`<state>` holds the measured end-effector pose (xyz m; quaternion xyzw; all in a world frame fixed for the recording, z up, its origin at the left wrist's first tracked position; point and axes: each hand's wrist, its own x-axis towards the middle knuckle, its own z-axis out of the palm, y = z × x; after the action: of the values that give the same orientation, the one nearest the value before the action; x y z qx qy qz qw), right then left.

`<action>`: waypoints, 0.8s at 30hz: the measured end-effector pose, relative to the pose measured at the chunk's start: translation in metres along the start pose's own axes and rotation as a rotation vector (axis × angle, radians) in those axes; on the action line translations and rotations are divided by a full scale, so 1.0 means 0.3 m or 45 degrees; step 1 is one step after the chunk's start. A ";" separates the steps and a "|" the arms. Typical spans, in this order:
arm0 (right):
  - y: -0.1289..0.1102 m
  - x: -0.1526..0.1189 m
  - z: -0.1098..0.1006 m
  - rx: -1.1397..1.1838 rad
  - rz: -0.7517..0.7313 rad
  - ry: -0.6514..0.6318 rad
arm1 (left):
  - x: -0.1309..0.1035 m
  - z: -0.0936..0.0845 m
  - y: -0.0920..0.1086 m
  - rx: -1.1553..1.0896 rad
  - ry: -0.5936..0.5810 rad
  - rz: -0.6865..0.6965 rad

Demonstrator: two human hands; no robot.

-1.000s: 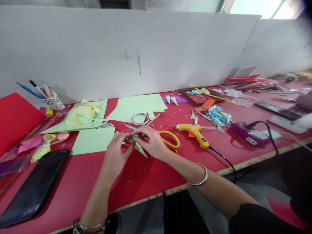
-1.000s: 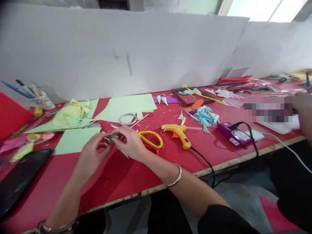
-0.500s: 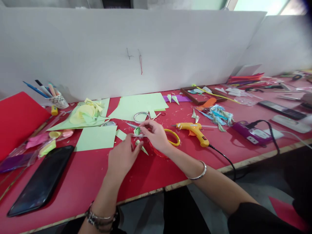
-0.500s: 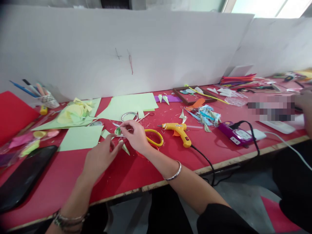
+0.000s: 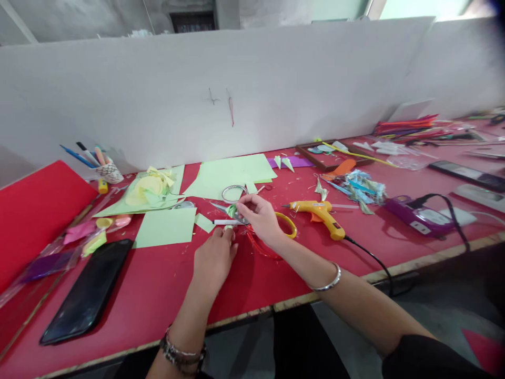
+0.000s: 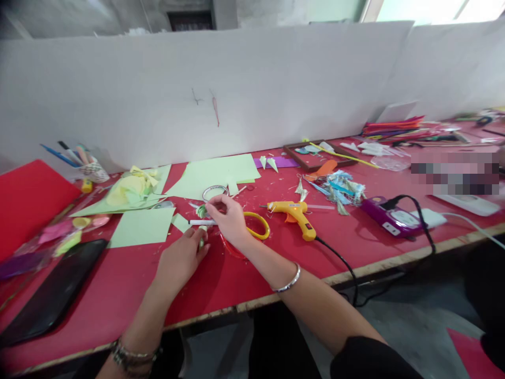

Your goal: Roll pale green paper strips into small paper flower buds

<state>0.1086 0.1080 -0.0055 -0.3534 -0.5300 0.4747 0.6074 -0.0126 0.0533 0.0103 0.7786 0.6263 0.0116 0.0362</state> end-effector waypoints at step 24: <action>-0.016 -0.005 0.010 0.251 0.242 -0.065 | -0.007 -0.038 -0.107 -0.424 0.119 -0.087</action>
<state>0.1067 0.1050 -0.0010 -0.3283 -0.4603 0.5886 0.5778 -0.0449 0.0585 0.0194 0.7388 0.6429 0.1500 0.1358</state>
